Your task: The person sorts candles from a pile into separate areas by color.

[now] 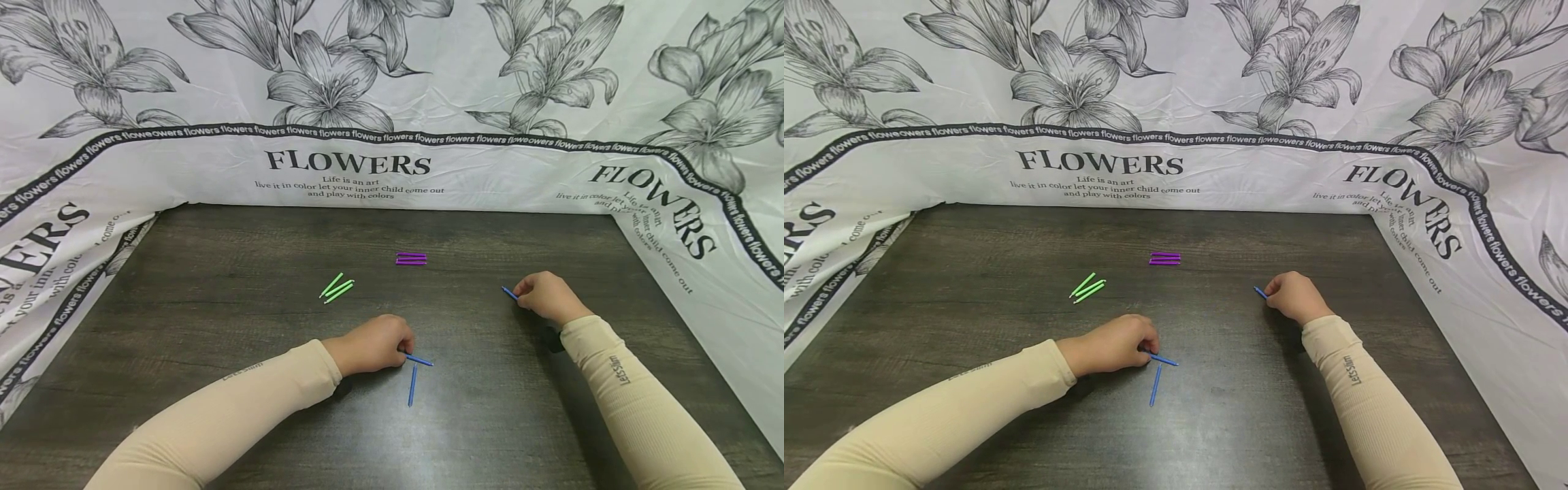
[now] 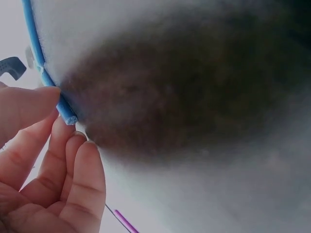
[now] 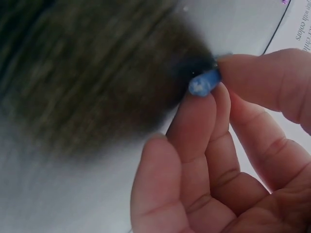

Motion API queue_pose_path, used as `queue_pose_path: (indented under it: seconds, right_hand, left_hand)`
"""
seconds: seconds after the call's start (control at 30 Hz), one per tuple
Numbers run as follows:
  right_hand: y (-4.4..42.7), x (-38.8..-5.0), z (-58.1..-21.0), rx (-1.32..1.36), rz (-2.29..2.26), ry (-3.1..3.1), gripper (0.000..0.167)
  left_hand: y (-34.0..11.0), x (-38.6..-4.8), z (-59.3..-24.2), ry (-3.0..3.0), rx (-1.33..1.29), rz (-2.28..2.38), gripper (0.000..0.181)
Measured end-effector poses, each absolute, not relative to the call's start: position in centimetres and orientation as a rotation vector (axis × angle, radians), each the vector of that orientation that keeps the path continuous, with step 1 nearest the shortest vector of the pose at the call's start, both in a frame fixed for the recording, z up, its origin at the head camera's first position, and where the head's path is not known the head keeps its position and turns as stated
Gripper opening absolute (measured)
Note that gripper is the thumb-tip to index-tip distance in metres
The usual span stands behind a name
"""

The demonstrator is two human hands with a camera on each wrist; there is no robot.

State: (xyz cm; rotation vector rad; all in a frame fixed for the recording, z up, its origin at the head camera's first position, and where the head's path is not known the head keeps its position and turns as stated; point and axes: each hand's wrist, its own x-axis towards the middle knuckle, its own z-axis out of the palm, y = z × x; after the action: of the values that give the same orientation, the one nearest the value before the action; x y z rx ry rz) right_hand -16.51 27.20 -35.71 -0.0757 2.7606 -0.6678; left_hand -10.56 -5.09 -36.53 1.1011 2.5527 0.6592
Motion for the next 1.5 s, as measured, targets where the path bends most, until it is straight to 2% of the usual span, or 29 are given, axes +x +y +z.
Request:
queue_pose_path:
  seconds: [1.5]
  right_hand:
    - [27.03,-16.41,-35.63,-0.053,-0.655,2.735,0.018]
  left_hand:
    - [-4.85,-10.58,-36.91,2.559,1.083,0.624,0.015]
